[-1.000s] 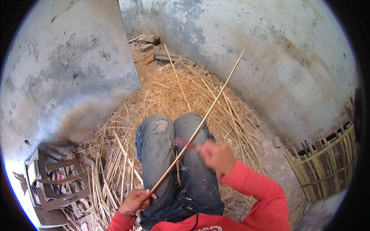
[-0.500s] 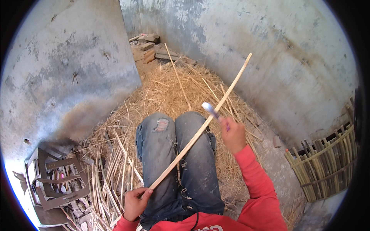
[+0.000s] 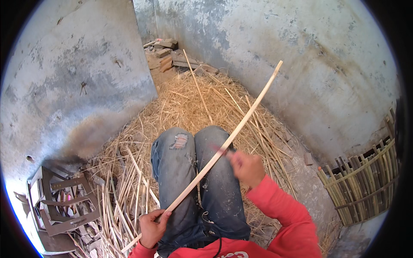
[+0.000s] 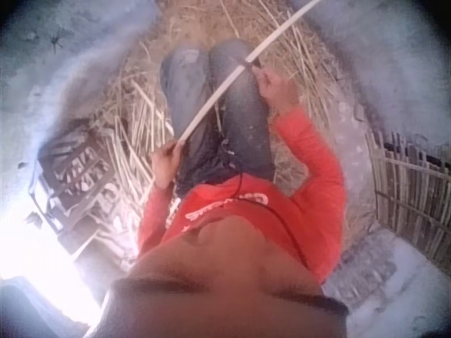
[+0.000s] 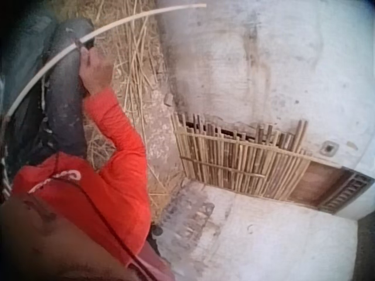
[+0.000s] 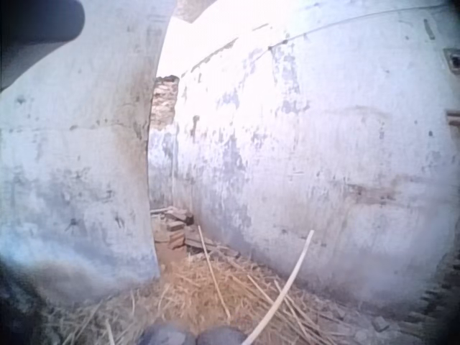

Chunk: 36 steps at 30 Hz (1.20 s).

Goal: The person scrapes a long piece of bamboo with a knife, moving the blade along the surface to smooth it. They hold the bamboo in one hand while applying repeated strokes with the tool.

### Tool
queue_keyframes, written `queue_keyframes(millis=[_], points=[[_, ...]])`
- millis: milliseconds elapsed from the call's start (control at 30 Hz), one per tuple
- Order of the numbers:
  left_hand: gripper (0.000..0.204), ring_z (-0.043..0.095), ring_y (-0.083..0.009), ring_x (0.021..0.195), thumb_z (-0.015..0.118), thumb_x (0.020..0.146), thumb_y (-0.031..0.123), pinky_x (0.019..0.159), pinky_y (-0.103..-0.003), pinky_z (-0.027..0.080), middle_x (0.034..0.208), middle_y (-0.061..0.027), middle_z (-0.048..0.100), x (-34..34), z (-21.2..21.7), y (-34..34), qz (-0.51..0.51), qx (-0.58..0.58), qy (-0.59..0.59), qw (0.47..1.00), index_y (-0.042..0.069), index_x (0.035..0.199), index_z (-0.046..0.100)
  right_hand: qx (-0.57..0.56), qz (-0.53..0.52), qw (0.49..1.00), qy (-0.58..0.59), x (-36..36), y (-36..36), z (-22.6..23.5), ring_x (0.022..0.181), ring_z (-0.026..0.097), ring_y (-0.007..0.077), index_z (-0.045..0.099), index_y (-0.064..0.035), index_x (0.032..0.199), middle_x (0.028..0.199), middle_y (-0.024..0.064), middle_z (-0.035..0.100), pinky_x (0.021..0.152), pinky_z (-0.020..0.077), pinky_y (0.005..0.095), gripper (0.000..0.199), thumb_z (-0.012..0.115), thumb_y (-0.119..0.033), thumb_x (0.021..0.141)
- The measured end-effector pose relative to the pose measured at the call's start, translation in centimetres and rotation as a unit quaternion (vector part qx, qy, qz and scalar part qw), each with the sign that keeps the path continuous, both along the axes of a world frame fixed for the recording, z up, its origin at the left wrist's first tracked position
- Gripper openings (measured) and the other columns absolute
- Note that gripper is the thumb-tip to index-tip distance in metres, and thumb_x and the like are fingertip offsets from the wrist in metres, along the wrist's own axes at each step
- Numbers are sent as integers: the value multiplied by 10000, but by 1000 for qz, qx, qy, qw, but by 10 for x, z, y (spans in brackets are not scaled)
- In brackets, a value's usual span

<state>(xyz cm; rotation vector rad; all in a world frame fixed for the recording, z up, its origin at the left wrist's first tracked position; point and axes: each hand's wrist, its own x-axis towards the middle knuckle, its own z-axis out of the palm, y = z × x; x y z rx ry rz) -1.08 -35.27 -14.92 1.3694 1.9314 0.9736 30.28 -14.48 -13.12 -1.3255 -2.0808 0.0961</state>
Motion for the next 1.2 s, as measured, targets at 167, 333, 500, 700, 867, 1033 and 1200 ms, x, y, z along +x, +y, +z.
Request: queue_keyframes(millis=[167, 333, 500, 700, 867, 1033, 1200], points=[[258, 535, -122, 522, 789, 939, 238, 527, -300, 427, 586, -82, 602, 1, -2, 2, -16, -19, -28, 999, -19, 924, 779, -62, -8, 997, 53, 0, -13, -4, 469, 603, 345, 550, -115, 779, 568, 123, 583, 455, 475, 459, 317, 665, -314, 998], [261, 544, -98, 555, 773, 956, 240, 540, -292, 430, 610, -76, 619, 4, -1, 2, -19, -24, -69, 997, -20, 933, 774, -9, -2, 1000, 8, 6, 1, 7, 471, 599, 347, 547, -103, 774, 576, 130, 583, 444, 464, 453, 336, 658, -314, 1011], [268, 572, -84, 587, 737, 991, 231, 555, -275, 436, 644, -54, 647, 8, -1, 5, -30, -35, -94, 994, -28, 923, 758, 7, 100, 994, -38, -16, -37, 0, 464, 596, 331, 570, -106, 779, 558, 126, 571, 440, 456, 437, 326, 635, -301, 1032], [275, 542, -48, 591, 660, 1049, 229, 545, -236, 402, 643, 12, 608, 14, 10, 10, -69, -112, -193, 972, -12, 939, 733, -3, -88, 996, 9, 11, 15, 5, 475, 616, 322, 539, -100, 760, 548, 121, 564, 450, 470, 448, 357, 671, -330, 998], [326, 512, -51, 586, 621, 1072, 255, 546, -235, 385, 653, 12, 601, 13, 8, 10, -66, -139, -232, 960, -22, 937, 728, -5, 50, 999, 7, -4, -15, -5, 453, 603, 310, 534, -108, 756, 540, 122, 560, 417, 442, 429, 347, 647, -309, 1015], [331, 516, -51, 597, 607, 1079, 261, 552, -227, 383, 660, 13, 603, 20, 6, 10, -85, -143, -241, 956, -24, 961, 726, -84, 23, 996, 34, 3, -10, 5, 475, 611, 352, 544, -106, 771, 568, 133, 587, 440, 464, 466, 327, 628, -300, 1020], [284, 518, -35, 608, 610, 1078, 249, 557, -215, 386, 691, 22, 620, 22, 0, 6, -79, -131, -267, 951, 0, 1029, 736, -76, 31, 997, 9, -6, -17, 12, 493, 615, 376, 566, -105, 783, 587, 143, 593, 468, 484, 492, 309, 642, -304, 1006]])
